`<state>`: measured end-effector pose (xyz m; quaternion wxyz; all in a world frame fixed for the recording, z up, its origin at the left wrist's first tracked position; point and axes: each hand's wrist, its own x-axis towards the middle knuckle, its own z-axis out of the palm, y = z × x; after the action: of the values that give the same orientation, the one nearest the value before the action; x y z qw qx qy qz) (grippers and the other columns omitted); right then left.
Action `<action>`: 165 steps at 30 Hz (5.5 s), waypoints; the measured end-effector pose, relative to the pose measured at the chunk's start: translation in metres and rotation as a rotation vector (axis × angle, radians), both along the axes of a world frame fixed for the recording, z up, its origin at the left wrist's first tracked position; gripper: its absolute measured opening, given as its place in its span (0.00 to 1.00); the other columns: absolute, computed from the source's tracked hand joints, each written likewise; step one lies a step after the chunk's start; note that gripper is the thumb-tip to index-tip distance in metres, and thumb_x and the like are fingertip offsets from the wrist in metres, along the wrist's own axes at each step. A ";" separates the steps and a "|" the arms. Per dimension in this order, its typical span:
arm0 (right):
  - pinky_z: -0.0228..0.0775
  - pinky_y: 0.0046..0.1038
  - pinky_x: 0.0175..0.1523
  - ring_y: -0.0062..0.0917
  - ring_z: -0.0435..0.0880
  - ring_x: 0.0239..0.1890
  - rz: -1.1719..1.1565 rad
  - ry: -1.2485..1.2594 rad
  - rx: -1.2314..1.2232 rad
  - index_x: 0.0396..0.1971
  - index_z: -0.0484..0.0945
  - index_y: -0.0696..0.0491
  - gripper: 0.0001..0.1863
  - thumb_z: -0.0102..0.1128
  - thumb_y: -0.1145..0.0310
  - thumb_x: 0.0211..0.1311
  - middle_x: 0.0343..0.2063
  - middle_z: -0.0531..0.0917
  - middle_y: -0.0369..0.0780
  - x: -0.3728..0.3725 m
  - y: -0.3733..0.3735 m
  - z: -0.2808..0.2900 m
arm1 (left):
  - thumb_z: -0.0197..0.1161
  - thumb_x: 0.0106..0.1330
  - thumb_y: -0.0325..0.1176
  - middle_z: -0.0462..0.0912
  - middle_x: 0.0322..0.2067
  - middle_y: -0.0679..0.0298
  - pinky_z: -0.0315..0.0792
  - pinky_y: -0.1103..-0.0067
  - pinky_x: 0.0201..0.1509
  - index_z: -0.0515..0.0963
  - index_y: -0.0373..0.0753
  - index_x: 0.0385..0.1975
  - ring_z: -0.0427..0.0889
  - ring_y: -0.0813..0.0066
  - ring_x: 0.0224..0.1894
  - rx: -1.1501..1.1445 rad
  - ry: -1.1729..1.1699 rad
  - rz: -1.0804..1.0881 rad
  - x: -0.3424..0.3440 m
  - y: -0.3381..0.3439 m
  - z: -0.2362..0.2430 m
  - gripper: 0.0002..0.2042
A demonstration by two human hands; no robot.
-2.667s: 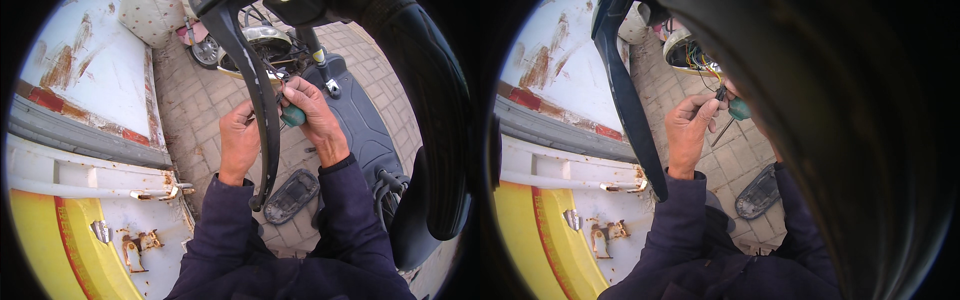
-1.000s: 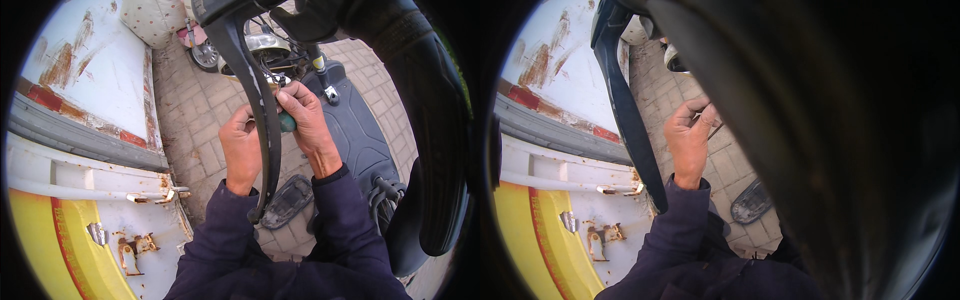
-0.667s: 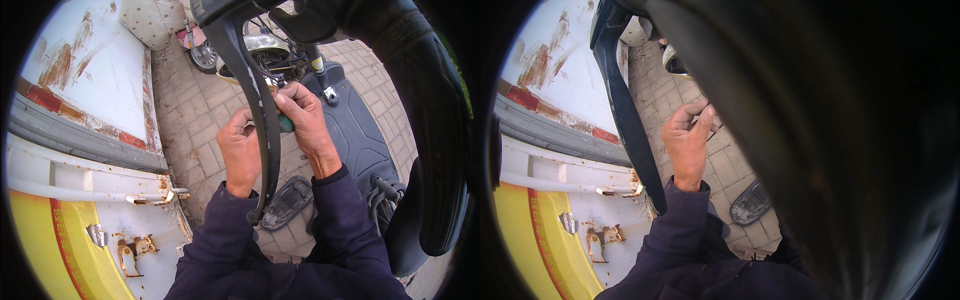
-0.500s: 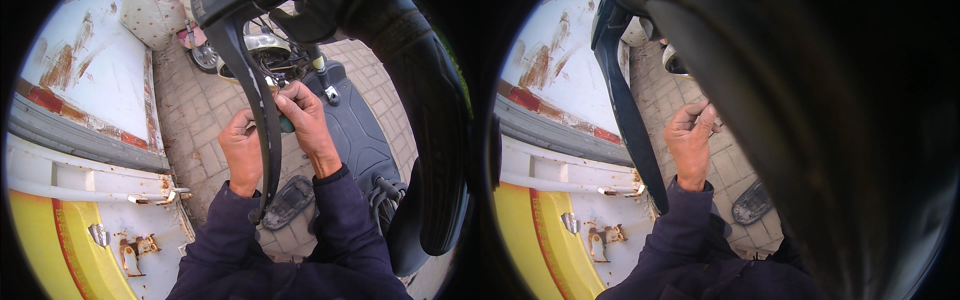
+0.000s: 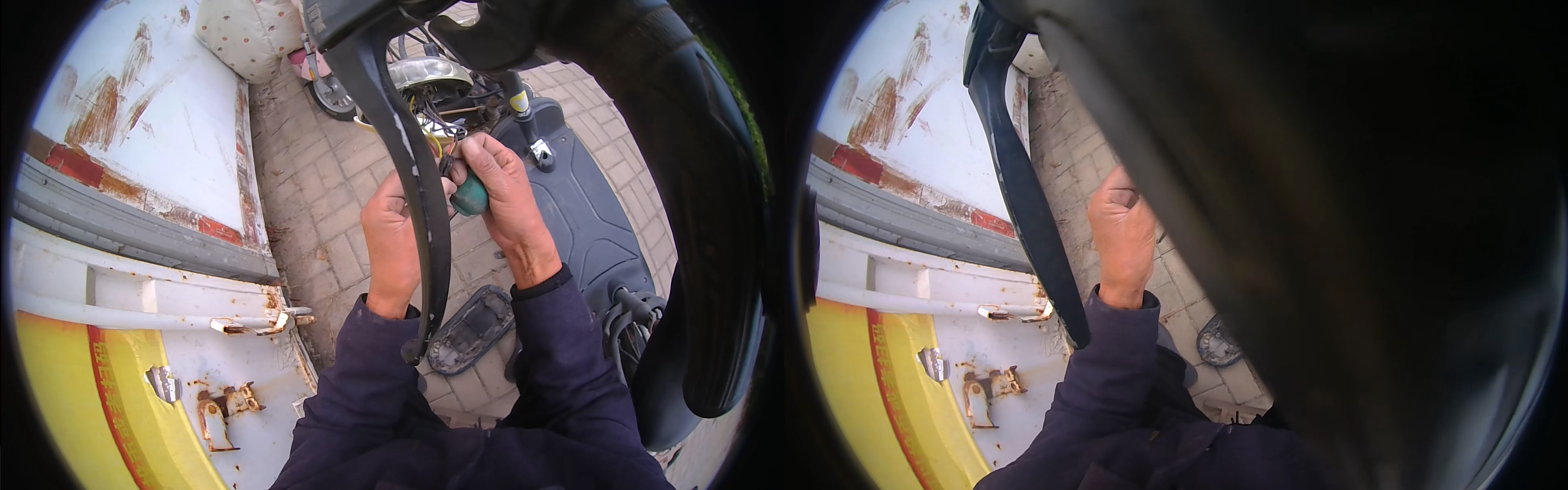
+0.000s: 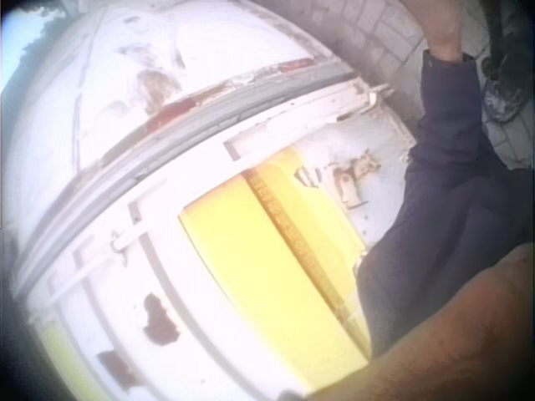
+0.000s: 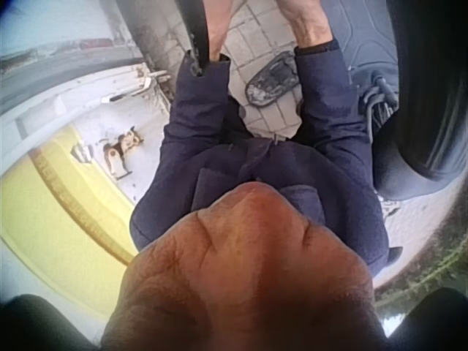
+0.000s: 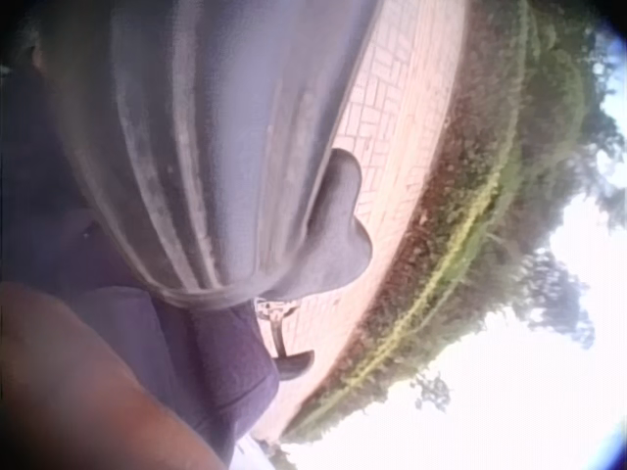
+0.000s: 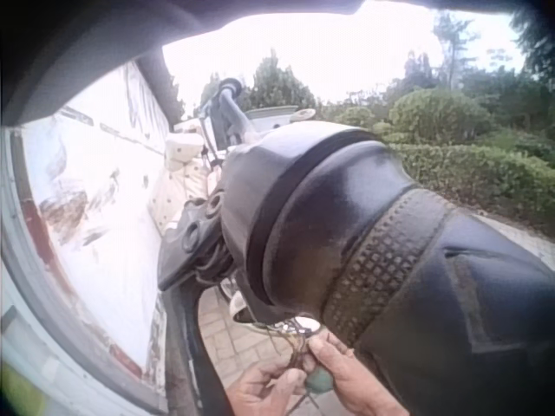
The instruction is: The person works on the exposed wiring inside the front headlight assembly of a scooter. Using a screwdriver, they strip and twist wire ends, connect them, and tuck the bundle into the housing. The person also reaches under the seat to access additional wiring and continues adjusting connections in the headlight area.
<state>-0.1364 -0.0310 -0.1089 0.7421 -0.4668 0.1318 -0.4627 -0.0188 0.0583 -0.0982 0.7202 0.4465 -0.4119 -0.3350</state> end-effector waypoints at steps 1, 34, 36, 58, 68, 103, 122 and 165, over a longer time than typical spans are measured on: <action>0.71 0.17 0.37 0.13 0.78 0.30 -0.019 0.038 0.022 0.40 0.80 0.55 0.11 0.61 0.61 0.74 0.27 0.80 0.32 0.000 -0.002 0.001 | 0.65 0.69 0.23 0.83 0.35 0.69 0.73 0.86 0.38 0.81 0.32 0.47 0.78 0.87 0.36 0.048 0.018 -0.013 0.000 0.000 0.001 0.09; 0.72 0.20 0.38 0.14 0.77 0.32 -0.105 0.070 0.113 0.38 0.84 0.57 0.08 0.68 0.68 0.68 0.28 0.81 0.32 -0.009 -0.006 -0.001 | 0.70 0.61 0.29 0.81 0.28 0.64 0.73 0.67 0.36 0.80 0.41 0.33 0.76 0.60 0.33 -0.081 -0.742 0.348 -0.004 -0.002 -0.007 0.05; 0.72 0.20 0.38 0.15 0.77 0.33 -0.166 0.115 0.134 0.39 0.84 0.57 0.08 0.67 0.68 0.68 0.32 0.82 0.33 -0.009 -0.008 -0.003 | 0.70 0.61 0.30 0.82 0.29 0.64 0.73 0.68 0.37 0.81 0.41 0.35 0.77 0.61 0.34 -0.072 -0.744 0.347 -0.004 -0.001 -0.006 0.06; 0.64 0.24 0.34 0.19 0.66 0.24 0.225 -0.070 0.140 0.36 0.70 0.51 0.14 0.51 0.56 0.79 0.23 0.69 0.33 -0.023 0.010 0.016 | 0.71 0.65 0.40 0.75 0.49 0.53 0.71 0.65 0.54 0.80 0.36 0.49 0.76 0.55 0.50 -0.052 -0.787 0.667 0.023 -0.026 -0.004 0.18; 0.61 0.23 0.30 0.19 0.64 0.23 0.198 -0.142 0.129 0.35 0.70 0.52 0.14 0.51 0.57 0.79 0.21 0.69 0.34 -0.028 -0.008 0.018 | 0.72 0.58 0.36 0.73 0.52 0.49 0.72 0.62 0.53 0.77 0.35 0.34 0.73 0.49 0.51 -0.087 -0.707 0.523 0.034 -0.035 -0.009 0.13; 0.74 0.17 0.35 0.15 0.82 0.27 -0.106 0.407 -0.147 0.52 0.77 0.64 0.15 0.63 0.74 0.68 0.29 0.86 0.36 -0.029 -0.001 0.047 | 0.73 0.50 0.25 0.80 0.46 0.59 0.74 0.65 0.49 0.75 0.38 0.27 0.78 0.55 0.49 -0.065 -0.925 0.808 0.055 -0.030 0.019 0.11; 0.63 0.33 0.33 0.30 0.78 0.24 -0.735 0.921 -1.355 0.40 0.85 0.50 0.16 0.68 0.77 0.49 0.20 0.79 0.37 0.007 0.067 0.039 | 0.76 0.63 0.38 0.83 0.26 0.61 0.73 0.80 0.30 0.80 0.26 0.41 0.80 0.82 0.28 0.075 -0.103 0.248 0.024 -0.007 0.033 0.20; 0.72 0.18 0.40 0.13 0.80 0.34 -0.130 0.376 -0.125 0.39 0.85 0.60 0.09 0.69 0.70 0.66 0.31 0.85 0.34 -0.005 0.009 0.054 | 0.72 0.61 0.25 0.78 0.21 0.64 0.70 0.77 0.26 0.79 0.36 0.30 0.78 0.76 0.21 -0.017 -0.410 0.268 -0.011 -0.008 0.006 0.07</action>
<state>-0.1415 -0.0221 -0.0549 0.6426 -0.5805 0.2688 -0.4217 -0.0301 0.0505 -0.0923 0.6631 0.5498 -0.4896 -0.1354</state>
